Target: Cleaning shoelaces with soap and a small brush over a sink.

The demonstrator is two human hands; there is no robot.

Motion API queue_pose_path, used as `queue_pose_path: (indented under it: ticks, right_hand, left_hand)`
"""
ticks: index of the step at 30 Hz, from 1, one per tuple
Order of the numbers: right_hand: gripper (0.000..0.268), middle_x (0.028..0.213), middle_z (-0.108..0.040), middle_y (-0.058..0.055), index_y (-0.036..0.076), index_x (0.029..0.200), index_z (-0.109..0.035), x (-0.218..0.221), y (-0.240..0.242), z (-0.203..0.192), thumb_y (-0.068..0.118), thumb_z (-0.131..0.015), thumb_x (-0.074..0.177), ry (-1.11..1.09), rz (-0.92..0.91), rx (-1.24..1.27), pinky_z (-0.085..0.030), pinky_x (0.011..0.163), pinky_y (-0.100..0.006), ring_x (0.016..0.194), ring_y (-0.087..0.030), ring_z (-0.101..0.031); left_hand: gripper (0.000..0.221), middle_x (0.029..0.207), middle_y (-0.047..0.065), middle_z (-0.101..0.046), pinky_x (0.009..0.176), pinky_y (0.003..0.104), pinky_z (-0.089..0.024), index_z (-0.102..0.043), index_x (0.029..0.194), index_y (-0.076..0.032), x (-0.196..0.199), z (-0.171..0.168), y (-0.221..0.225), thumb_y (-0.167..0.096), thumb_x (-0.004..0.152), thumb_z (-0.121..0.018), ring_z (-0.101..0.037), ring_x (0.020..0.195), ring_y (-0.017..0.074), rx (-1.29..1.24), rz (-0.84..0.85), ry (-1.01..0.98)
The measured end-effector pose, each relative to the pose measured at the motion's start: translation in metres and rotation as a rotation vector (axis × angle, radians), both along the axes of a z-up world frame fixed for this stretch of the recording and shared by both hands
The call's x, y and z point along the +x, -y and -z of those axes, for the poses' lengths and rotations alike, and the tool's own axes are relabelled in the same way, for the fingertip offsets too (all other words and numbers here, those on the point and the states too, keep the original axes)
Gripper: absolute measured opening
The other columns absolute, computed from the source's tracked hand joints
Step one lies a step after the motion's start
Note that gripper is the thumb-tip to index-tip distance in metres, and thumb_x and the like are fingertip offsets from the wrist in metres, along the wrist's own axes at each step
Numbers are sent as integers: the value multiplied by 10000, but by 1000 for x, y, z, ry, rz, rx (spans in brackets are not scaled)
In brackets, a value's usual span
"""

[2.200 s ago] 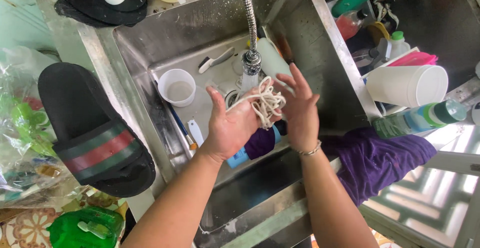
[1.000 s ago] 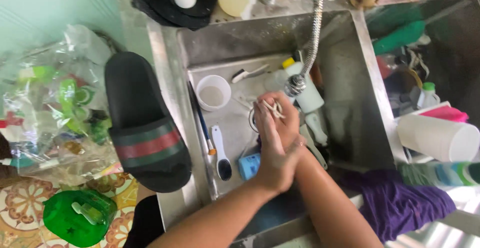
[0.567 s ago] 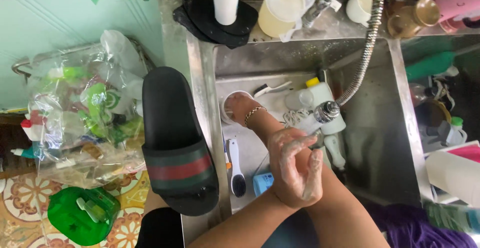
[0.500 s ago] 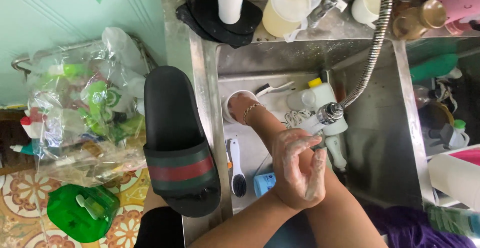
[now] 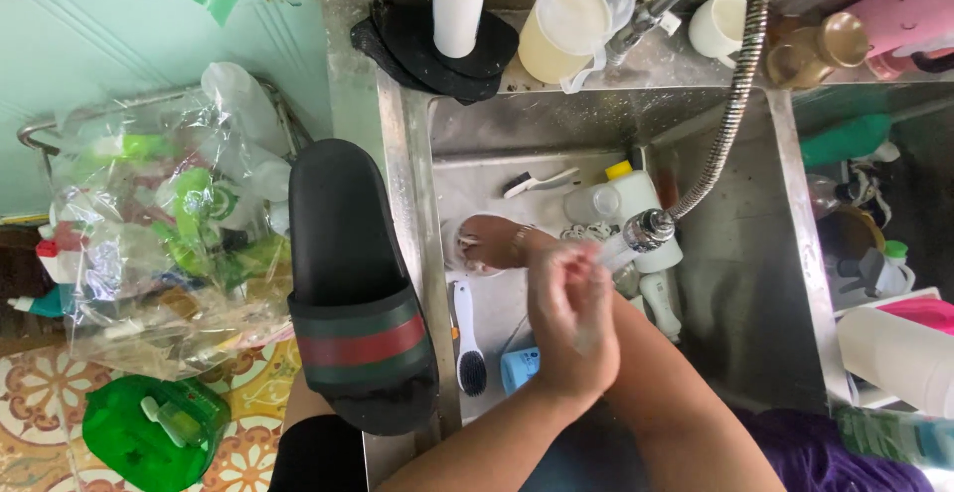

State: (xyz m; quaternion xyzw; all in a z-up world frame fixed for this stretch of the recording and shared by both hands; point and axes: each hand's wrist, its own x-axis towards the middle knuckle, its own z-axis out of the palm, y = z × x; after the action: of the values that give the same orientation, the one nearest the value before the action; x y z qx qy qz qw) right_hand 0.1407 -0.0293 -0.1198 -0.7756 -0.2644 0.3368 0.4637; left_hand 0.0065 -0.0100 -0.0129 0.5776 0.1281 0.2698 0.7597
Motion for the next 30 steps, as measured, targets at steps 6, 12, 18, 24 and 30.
queue_pose_path:
  ticks: [6, 12, 18, 24, 30]
  right_hand:
    - [258, 1012, -696, -48, 26, 1165, -614, -22, 50, -63, 51, -702, 923, 112, -89, -144, -537, 828, -322, 924, -144, -648]
    - [438, 1134, -694, -69, -17, 1349, -576, -84, 116, -155, -1, -664, 920, -417, 336, 279, -513, 900, -335, 1052, -178, -640]
    - [636, 1480, -455, -195, -55, 1484, -414, -155, 128, -116, 172, -607, 922, 245, 483, 163, -266, 1164, -440, 1410, -305, -380]
    - [370, 1365, -529, -217, 30, 1268, -641, -175, 112, -82, 278, -554, 1008, 651, 896, -255, -304, 1176, -480, 1344, -373, -427]
    - [424, 1548, -490, -219, -10, 1351, -490, -212, 124, -81, 291, -517, 1052, 635, 774, 23, -380, 1213, -448, 1476, -365, -488]
  left_hand:
    - [434, 1396, 218, -414, 1145, 468, -349, -404, 1387, 37, 11, 38, 9, -226, 1071, -543, -433, 1321, 327, 78, -488, -294]
    - [602, 1580, 161, -342, 1170, 425, -273, -396, 1497, -84, 21, 41, -1, -456, 1026, -444, -347, 1457, 271, -711, -290, -295]
    - [686, 1444, 216, -507, 1152, 482, -384, -370, 1572, -112, -5, 17, 18, -562, 1055, -379, -481, 1354, 370, -1308, 856, 16]
    - [549, 1420, 129, -537, 1195, 418, -401, -429, 1558, -12, -33, 44, 54, -381, 1153, -393, -533, 1337, 284, -1189, 965, -171]
    - [656, 1509, 122, -522, 1174, 413, -368, -407, 1562, -29, -35, 27, 33, -476, 1089, -331, -497, 1367, 256, -1113, 941, -169]
